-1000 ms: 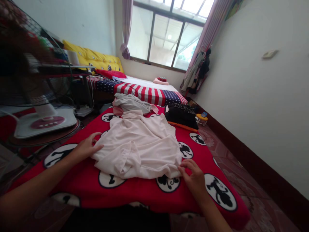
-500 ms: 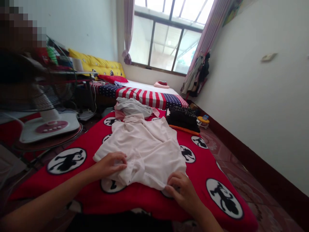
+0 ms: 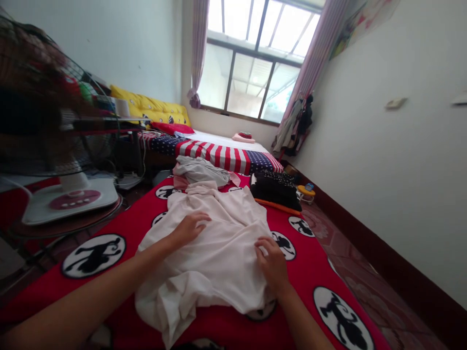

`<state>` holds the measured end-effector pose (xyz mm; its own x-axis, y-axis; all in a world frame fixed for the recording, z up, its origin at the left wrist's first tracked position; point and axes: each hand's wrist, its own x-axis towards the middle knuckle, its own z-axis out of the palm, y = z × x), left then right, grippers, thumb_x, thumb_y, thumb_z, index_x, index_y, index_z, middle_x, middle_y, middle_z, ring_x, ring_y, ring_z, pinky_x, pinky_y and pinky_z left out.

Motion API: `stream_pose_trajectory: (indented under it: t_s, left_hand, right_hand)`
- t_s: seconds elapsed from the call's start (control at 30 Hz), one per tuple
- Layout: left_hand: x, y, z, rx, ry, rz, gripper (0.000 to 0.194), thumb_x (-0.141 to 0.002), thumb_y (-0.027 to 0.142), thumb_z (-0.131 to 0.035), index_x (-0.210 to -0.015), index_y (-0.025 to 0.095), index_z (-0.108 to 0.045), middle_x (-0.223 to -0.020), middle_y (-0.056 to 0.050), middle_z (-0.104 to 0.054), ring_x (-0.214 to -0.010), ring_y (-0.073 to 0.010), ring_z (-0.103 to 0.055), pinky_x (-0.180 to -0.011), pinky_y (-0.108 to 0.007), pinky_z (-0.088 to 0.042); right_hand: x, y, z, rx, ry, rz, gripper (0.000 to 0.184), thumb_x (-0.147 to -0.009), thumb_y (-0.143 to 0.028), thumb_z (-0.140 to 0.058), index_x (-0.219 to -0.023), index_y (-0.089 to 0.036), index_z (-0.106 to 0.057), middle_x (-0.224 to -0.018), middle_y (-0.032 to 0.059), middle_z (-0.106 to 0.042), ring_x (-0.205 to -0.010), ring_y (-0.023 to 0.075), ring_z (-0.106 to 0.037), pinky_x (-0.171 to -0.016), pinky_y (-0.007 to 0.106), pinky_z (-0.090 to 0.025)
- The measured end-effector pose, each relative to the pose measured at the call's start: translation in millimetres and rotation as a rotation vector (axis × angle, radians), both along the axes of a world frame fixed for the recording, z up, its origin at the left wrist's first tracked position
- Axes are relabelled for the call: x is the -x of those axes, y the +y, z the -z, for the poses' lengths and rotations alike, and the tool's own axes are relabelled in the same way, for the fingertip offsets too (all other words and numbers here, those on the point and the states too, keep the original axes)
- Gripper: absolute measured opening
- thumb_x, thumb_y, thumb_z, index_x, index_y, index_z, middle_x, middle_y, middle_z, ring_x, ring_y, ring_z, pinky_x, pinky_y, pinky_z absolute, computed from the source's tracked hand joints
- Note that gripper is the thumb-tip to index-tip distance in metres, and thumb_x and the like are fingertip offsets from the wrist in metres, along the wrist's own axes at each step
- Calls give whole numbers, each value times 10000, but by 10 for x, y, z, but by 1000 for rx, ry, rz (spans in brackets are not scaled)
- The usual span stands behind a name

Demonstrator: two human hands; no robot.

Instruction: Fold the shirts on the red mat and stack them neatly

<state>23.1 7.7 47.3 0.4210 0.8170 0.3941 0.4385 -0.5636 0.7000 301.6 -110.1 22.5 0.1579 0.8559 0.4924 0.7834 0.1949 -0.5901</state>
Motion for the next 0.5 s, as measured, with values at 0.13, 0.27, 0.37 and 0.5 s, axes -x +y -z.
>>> stream_pose_trajectory:
  t_s: [0.13,0.27,0.37,0.5]
  left_hand:
    - [-225,237,198,-120,159,-13,380,-750,14,-509,-1047,156,-699,-1226,-103,-626,-1097,-225,-606,-979,-344,-458]
    - [-466,313,252,-166,195,37,370,-778,48,-500,-1074,165,-689,-1170,-86,-655,-1044,-218,-622,-946,-332,-473]
    - [-621,321,334,-175,194,-2,328,-825,97,-489,-1067,191,-689,-1135,-73,-665,-1026,-205,-616,-947,-326,-463]
    - [-706,281,468,-173,198,-71,282,-889,199,-474,-1060,201,-698,-1193,-83,-640,-1103,-226,-575,-1013,-369,-412]
  right_hand:
    - [-357,299,56,32,131,197,228,-705,-309,-532,-836,-175,-662,-913,98,-682,-877,245,-629,-783,363,-491]
    - [-551,574,85,130,269,251,270,-659,-322,-537,-837,-160,-660,-832,90,-705,-786,235,-650,-763,350,-500]
    - [-591,798,63,150,262,249,250,-654,-299,-535,-824,-167,-662,-825,78,-710,-788,223,-655,-754,324,-499]
    - [-632,1165,-8,172,221,261,195,-639,-235,-548,-775,-182,-677,-780,55,-705,-761,212,-654,-730,302,-497]
